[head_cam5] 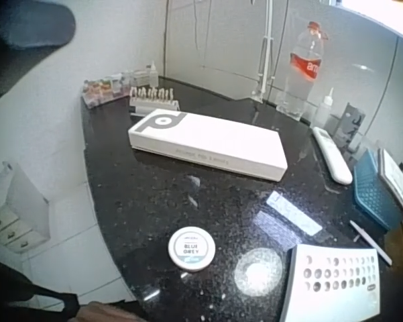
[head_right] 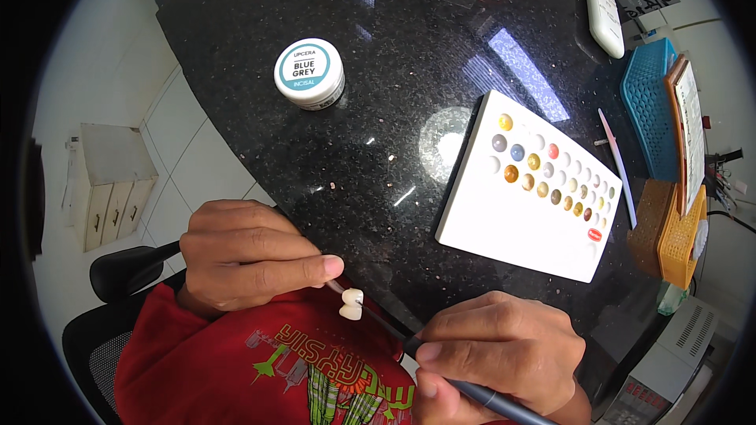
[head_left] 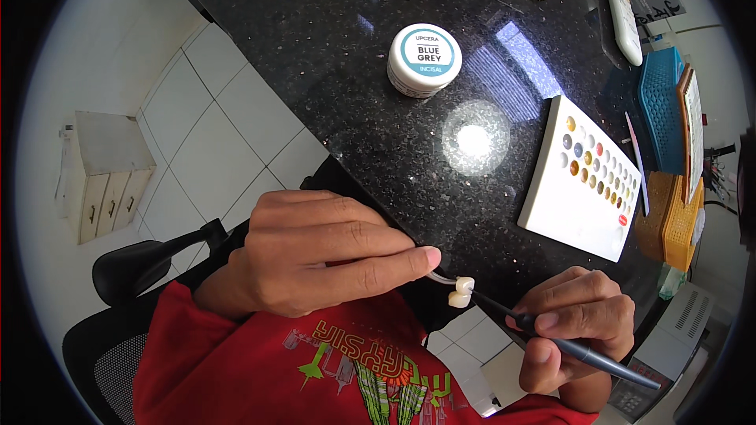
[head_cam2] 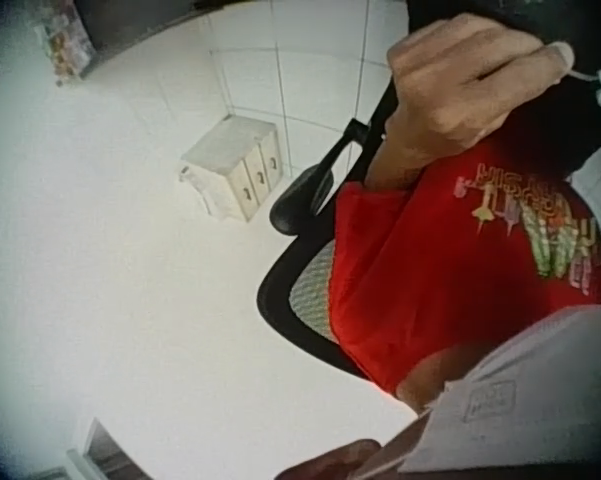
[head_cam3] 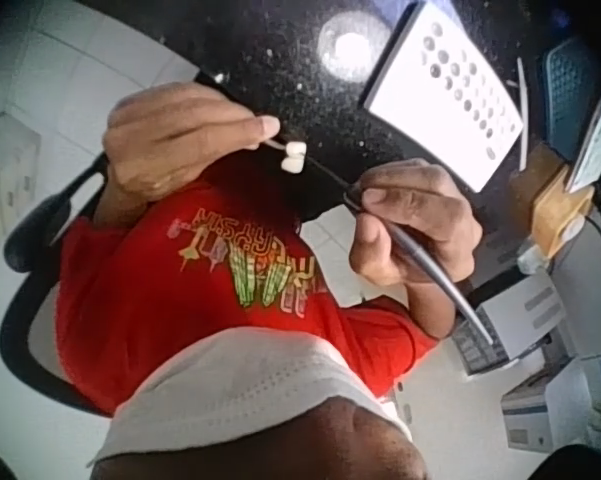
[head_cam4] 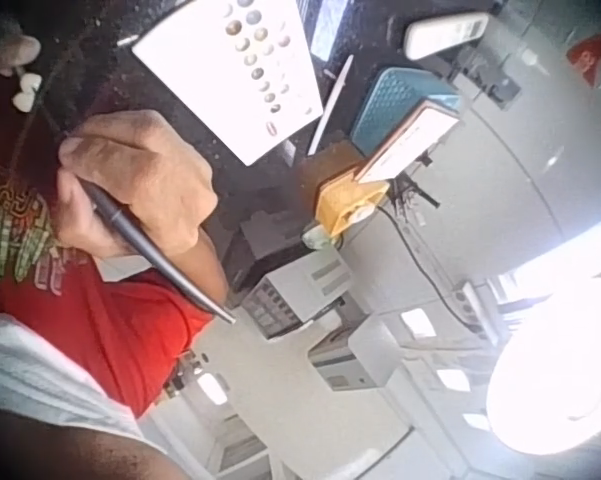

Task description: The recorder is staining and glazing a dental crown at a laboratory bench.

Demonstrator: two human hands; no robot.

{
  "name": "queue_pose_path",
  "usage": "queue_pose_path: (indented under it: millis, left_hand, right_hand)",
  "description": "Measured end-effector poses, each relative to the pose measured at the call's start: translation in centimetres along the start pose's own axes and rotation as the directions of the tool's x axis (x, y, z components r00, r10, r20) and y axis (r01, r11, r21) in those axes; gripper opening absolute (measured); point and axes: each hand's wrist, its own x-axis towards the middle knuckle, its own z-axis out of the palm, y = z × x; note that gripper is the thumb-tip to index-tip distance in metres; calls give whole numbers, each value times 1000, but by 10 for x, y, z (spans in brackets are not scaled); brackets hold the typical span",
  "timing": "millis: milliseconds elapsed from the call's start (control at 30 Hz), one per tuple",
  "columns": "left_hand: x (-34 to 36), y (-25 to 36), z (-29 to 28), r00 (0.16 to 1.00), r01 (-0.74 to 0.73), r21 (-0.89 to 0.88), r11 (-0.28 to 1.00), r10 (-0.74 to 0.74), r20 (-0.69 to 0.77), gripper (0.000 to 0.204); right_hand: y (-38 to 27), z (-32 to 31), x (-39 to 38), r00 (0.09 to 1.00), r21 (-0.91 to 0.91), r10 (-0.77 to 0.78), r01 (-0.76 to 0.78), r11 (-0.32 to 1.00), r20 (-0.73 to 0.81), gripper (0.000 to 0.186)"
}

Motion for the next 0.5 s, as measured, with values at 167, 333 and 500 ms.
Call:
queue_pose_path:
  millis: [167,333,500]
  left_hand:
    - [4,0,2,999,-40,-22,999,40,-13,19]
    - [1,0,0,1000,-22,2,1000,22,-4,19]
    - [1,-1,0,1000,-29,-8,1000,29,-13,19]
  right_hand:
    - [-6,-3,-4,999,6,14,-13,1000,-46,20]
    - [-1,-2,1,1000,-1,0,0,1000,10,20]
    - [-3,0,-1,998,12,12,-11,1000,-55,20]
